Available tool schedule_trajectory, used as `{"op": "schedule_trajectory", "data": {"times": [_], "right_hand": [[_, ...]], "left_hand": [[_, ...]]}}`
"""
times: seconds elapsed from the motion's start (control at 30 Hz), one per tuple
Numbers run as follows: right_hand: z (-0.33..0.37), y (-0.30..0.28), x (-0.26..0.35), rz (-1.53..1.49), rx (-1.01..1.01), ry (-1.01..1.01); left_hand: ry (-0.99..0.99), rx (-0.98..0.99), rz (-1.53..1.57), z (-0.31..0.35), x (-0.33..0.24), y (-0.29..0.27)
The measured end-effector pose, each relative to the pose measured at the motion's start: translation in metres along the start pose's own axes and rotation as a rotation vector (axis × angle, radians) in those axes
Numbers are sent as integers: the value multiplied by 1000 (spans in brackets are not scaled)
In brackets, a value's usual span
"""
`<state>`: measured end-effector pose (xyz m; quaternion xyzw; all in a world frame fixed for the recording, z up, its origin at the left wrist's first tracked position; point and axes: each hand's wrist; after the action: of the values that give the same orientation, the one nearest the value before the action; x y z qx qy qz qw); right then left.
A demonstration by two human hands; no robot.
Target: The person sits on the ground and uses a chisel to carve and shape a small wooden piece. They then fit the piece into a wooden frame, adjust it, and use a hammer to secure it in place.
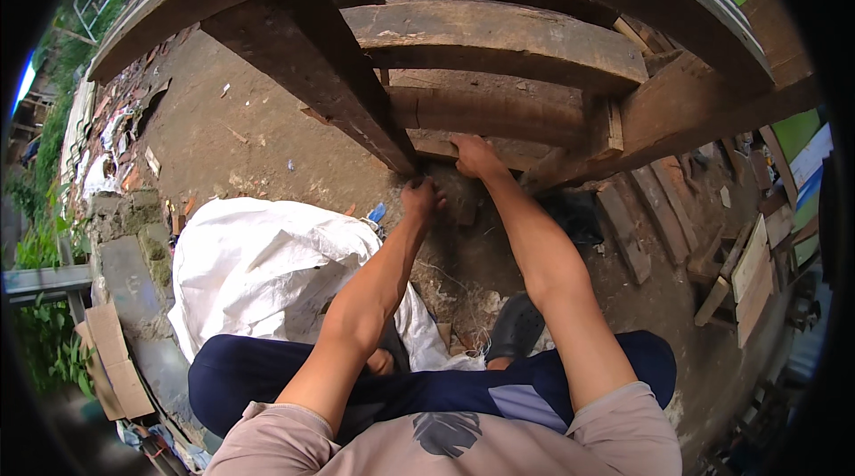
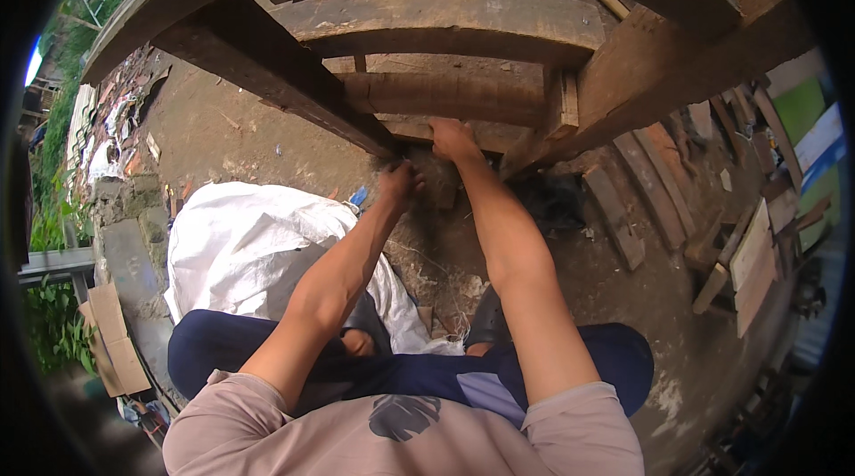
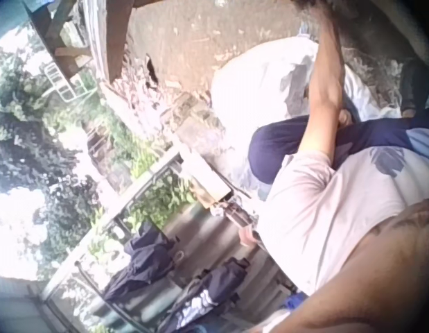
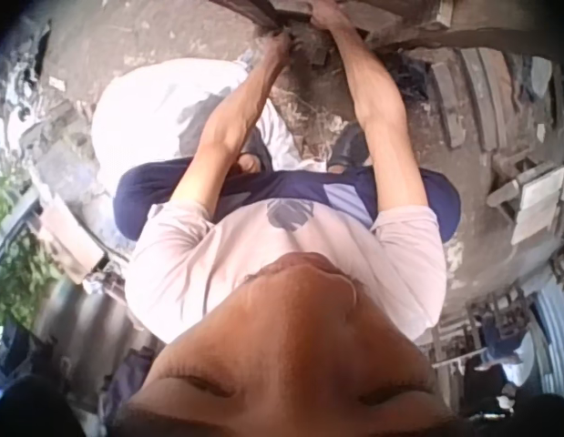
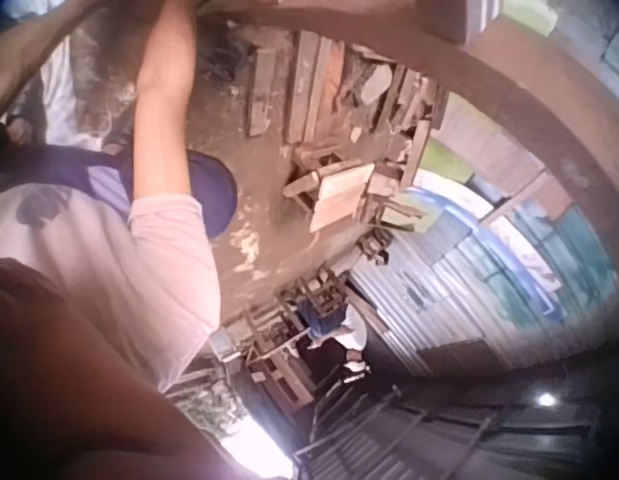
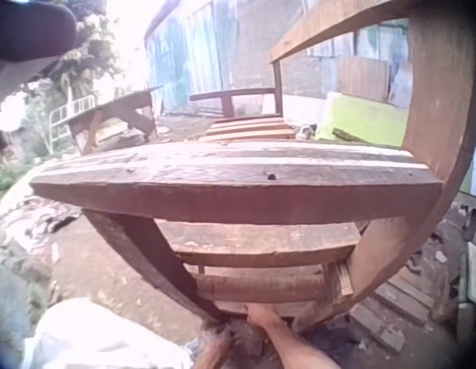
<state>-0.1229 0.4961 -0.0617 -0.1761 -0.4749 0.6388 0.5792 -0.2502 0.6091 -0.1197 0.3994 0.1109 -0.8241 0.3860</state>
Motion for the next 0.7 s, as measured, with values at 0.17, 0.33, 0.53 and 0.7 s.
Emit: {"op": "schedule_trajectory", "data": {"times": [0.17, 0.33, 0.53, 0.7], "right_hand": [[-3, 2, -4, -27, -7, -30], [-5, 7, -9, -41, -17, -25], [-5, 13, -10, -10, -87, -48], [-6, 15, -18, -24, -99, -25]], "left_hand": [[-85, -74, 186, -24, 3, 2], [-87, -196, 307, -21, -3, 17], [-126, -318, 457, -22, -11, 24], [-197, -374, 544, -28, -10, 33]]}}
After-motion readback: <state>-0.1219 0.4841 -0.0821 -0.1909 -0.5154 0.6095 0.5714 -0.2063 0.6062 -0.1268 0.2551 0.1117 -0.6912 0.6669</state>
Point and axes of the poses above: each hand's wrist, its own z-axis away from the middle knuckle, its own y-axis out of the palm, x = y × z, and after that the axes turned 7 degrees about y, right-handed
